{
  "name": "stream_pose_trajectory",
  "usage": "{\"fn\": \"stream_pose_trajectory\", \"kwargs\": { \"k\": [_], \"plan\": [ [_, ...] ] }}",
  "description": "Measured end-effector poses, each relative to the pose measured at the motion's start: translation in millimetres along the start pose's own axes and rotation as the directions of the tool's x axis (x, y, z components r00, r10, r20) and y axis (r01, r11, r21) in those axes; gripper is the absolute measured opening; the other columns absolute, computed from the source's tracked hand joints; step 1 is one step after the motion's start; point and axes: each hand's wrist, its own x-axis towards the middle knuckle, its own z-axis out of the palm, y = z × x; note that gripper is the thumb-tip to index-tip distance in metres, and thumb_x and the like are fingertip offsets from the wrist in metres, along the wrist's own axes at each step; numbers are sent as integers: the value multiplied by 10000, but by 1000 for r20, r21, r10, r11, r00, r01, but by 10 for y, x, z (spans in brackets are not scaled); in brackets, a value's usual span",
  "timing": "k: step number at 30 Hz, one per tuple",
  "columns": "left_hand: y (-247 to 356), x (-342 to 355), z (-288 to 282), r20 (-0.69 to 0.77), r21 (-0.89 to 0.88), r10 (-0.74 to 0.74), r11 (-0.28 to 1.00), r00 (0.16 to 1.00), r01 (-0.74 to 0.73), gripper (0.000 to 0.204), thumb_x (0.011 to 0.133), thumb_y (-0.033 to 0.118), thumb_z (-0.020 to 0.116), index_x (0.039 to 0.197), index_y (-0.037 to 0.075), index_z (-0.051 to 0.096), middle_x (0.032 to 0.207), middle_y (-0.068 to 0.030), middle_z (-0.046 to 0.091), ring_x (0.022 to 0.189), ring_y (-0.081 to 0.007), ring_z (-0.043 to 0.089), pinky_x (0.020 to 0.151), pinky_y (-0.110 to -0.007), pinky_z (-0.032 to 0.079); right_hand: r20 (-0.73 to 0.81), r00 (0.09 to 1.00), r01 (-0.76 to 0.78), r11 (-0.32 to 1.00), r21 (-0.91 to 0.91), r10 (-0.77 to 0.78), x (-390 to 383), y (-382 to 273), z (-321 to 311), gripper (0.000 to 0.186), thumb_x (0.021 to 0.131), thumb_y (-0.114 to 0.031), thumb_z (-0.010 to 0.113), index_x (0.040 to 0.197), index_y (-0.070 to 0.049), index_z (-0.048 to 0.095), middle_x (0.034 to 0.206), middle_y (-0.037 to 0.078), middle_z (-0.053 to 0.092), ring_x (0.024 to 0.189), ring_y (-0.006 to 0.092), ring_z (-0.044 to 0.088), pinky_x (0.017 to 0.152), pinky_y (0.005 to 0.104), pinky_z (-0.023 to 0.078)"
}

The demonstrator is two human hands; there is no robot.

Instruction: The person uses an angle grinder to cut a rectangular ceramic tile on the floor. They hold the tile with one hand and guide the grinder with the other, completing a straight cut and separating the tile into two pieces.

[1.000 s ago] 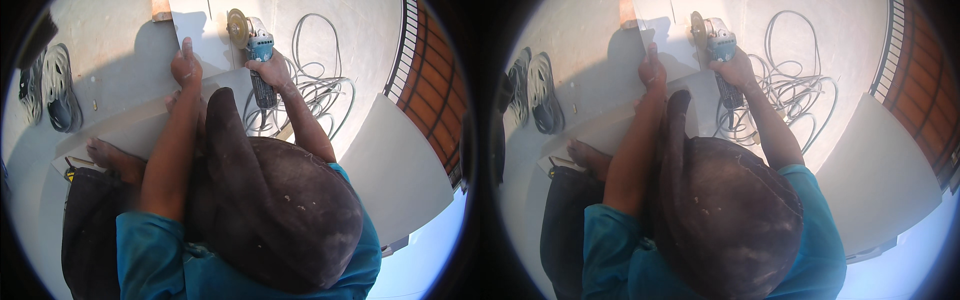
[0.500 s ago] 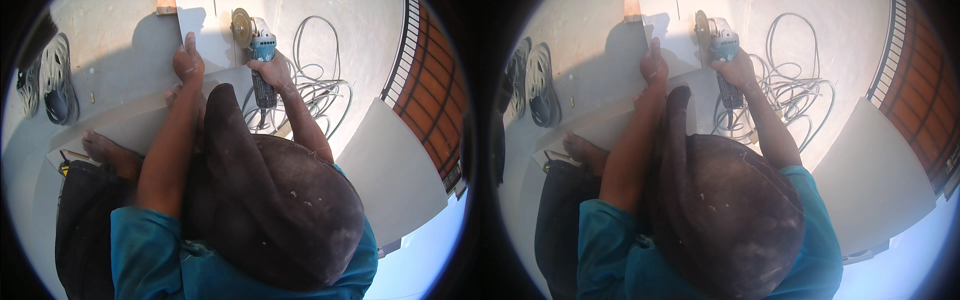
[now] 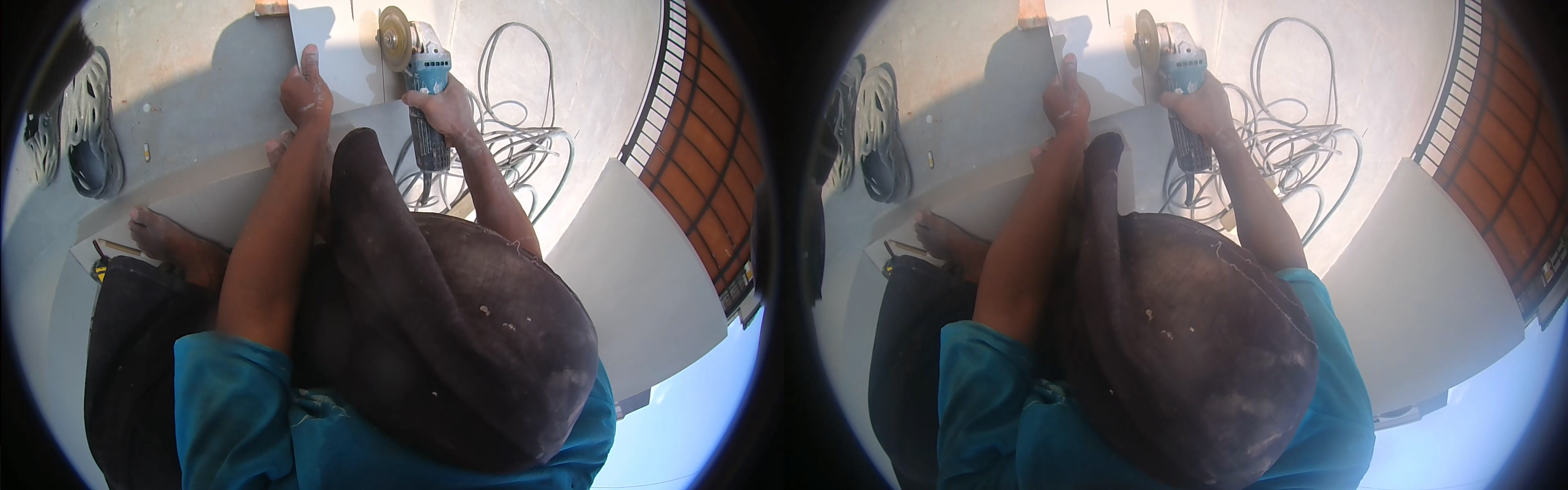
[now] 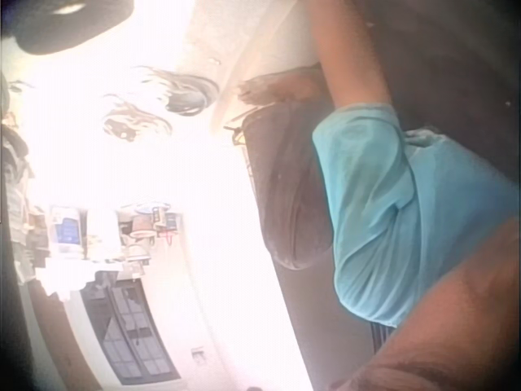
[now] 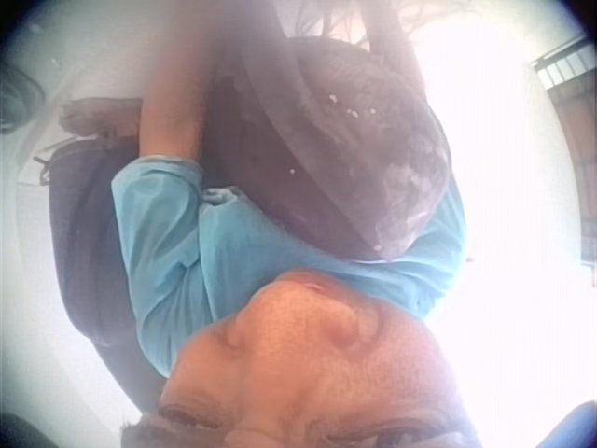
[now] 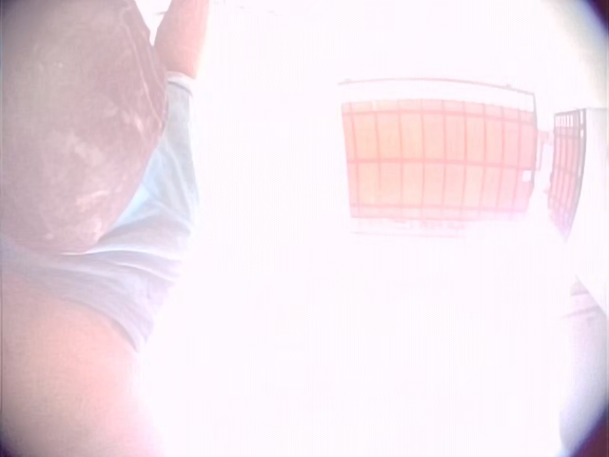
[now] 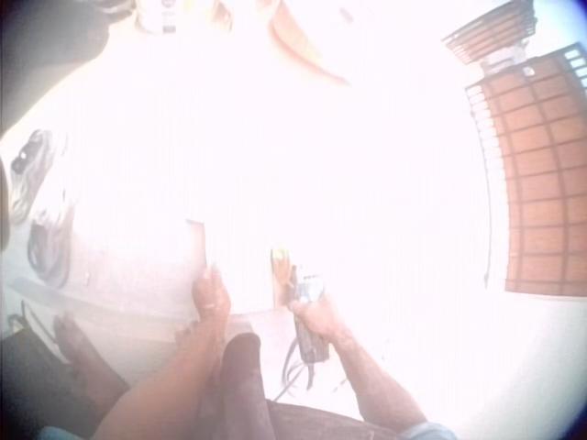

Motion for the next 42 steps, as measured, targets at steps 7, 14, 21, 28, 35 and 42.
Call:
{"fn": "stream_pose_trajectory", "kwargs": {
  "k": [7, 14, 21, 28, 35, 42],
  "plan": [
    [-6, 2, 10, -9, 5, 9, 1000, 1000, -8, 815, 1001, 731, 470, 862, -45, 675, 845, -275, 702, 822, -478, 668, 786, -548, 516, 0, 1000, 4, 1000, -19, -4, 20, 30, 4, 476, 736, -231, 842, 1102, 38, 698, 934, 140, 752, 806, 224, 719, 760, 373, 584],
    [-22, 11, 23, -11, 6, 9, 1000, 1000, -9, 812, 1001, 730, 472, 872, -45, 681, 855, -275, 708, 830, -477, 676, 786, -547, 521, -6, 1000, 5, 1000, -12, -5, 28, 63, 26, 477, 738, -222, 844, 1114, 33, 697, 947, 141, 751, 812, 221, 720, 763, 374, 587],
    [-37, 17, 39, -31, 8, 28, 1000, 999, -28, 800, 999, 721, 489, 853, -42, 679, 851, -276, 709, 826, -479, 678, 779, -545, 523, 3, 1000, -17, 1000, 8, 17, 30, 37, 15, 480, 740, -219, 844, 1122, 30, 696, 944, 137, 749, 815, 221, 721, 763, 378, 588],
    [4, 4, 23, -2, 7, 5, 1000, 1000, -5, 800, 999, 719, 494, 856, -46, 681, 857, -278, 709, 830, -473, 678, 784, -546, 520, 1, 1000, -2, 1000, -10, 2, 39, 42, 11, 481, 737, -220, 845, 1120, 29, 696, 942, 135, 748, 810, 218, 719, 763, 371, 588],
    [-9, 11, 35, 0, 12, 3, 1000, 1000, -3, 804, 996, 721, 496, 877, -51, 690, 870, -276, 713, 842, -478, 679, 795, -545, 522, 5, 1000, -8, 1000, 12, 8, 27, 31, 0, 473, 734, -219, 840, 1102, 39, 693, 935, 136, 747, 798, 211, 716, 758, 367, 586],
    [-27, 37, 40, -13, 8, 7, 1000, 1000, -7, 806, 984, 740, 496, 865, -35, 685, 878, -270, 713, 847, -481, 678, 792, -547, 521, 7, 1000, -29, 999, 43, 29, -77, -68, -17, 428, 748, -200, 829, 1074, 36, 683, 906, 126, 736, 748, 203, 708, 712, 358, 578]
  ]
}}
